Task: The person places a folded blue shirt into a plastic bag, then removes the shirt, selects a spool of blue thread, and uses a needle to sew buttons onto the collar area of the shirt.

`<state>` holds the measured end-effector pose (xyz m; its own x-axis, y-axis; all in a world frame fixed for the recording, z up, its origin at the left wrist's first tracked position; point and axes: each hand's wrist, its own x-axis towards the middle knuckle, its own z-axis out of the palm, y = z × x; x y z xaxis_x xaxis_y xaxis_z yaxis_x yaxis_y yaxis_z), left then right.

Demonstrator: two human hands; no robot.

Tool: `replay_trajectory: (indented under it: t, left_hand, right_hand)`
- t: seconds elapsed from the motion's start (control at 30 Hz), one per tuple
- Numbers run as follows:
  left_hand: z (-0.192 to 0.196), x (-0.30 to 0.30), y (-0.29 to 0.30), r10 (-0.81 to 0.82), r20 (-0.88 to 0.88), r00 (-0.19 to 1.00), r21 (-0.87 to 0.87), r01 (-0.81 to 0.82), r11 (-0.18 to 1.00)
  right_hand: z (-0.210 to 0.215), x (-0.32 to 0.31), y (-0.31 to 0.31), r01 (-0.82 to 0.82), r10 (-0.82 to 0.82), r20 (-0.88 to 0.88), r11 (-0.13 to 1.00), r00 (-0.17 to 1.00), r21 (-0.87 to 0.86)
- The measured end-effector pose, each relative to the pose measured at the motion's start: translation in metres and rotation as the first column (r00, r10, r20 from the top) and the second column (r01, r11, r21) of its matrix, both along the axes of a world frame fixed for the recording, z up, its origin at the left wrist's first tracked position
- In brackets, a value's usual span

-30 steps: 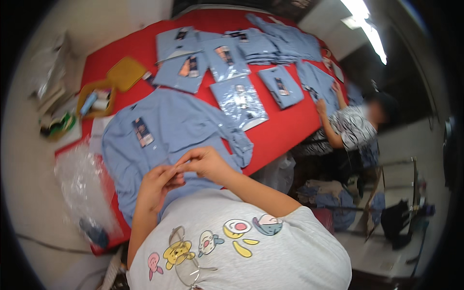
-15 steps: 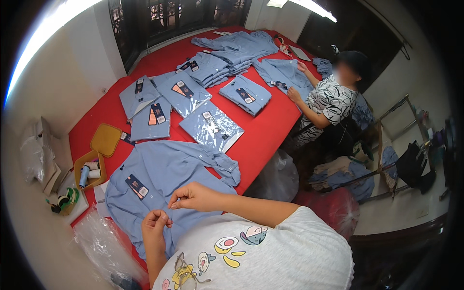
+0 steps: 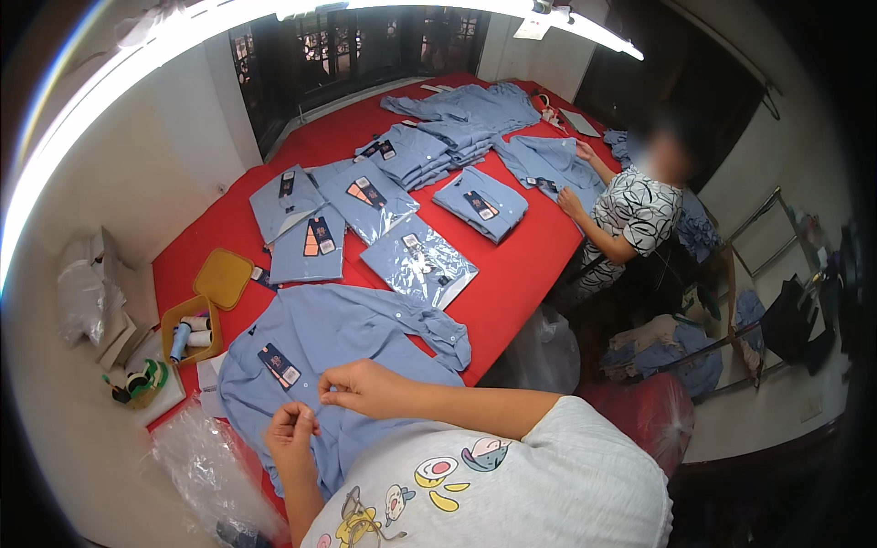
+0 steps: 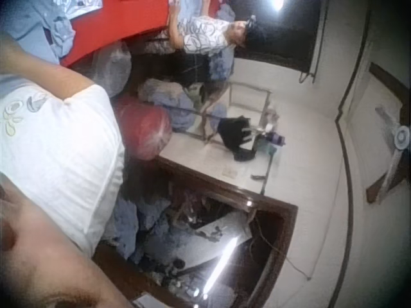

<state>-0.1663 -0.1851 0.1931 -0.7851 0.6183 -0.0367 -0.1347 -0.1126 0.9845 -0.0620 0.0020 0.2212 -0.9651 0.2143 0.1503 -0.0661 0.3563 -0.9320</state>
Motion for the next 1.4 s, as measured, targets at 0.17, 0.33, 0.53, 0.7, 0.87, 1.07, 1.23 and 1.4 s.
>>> replay_trajectory:
  t: [0.17,0.33,0.53,0.7,0.87,1.07,1.23,1.4]
  left_hand:
    - [-0.013,-0.002,0.002,-0.011,-0.159,0.987,-0.094,-0.004,0.996]
    - [-0.008,-0.009,0.002,0.115,-0.108,0.987,0.03,-0.112,0.993]
    - [-0.006,-0.005,-0.008,-0.027,-0.174,0.984,-0.04,0.021,0.999]
    - [0.002,-0.01,0.008,0.155,-0.028,0.987,0.136,-0.15,0.979]
    - [0.004,0.005,0.025,0.048,0.224,0.973,0.311,-0.118,0.943]
    - [-0.013,0.01,0.027,-0.021,0.315,0.949,0.348,-0.094,0.933]
    - [-0.003,0.001,0.024,0.075,0.237,0.969,0.22,-0.129,0.967]
    - [-0.004,0.003,0.032,-0.042,0.139,0.989,0.315,-0.004,0.949]
  right_hand:
    - [-0.002,-0.01,0.0,0.044,-0.029,-0.114,0.991,0.993,0.125]
    - [-0.008,-0.005,-0.017,-0.009,0.016,-0.099,0.997,0.995,0.079]
    - [0.008,-0.015,-0.007,0.048,-0.051,-0.026,0.993,0.998,-0.105]
    - [0.004,-0.011,-0.03,0.055,-0.082,-0.124,0.978,0.989,-0.204]
    - [-0.03,-0.015,-0.031,0.026,0.116,0.114,0.579,0.987,-0.815]
    - [-0.046,-0.009,-0.027,0.037,0.103,0.16,0.719,0.982,-0.694]
    - [-0.028,-0.011,-0.013,0.258,-0.274,-0.083,0.952,0.958,-0.166]
    - [-0.003,-0.014,-0.011,0.194,-0.221,-0.133,0.963,0.966,-0.188]
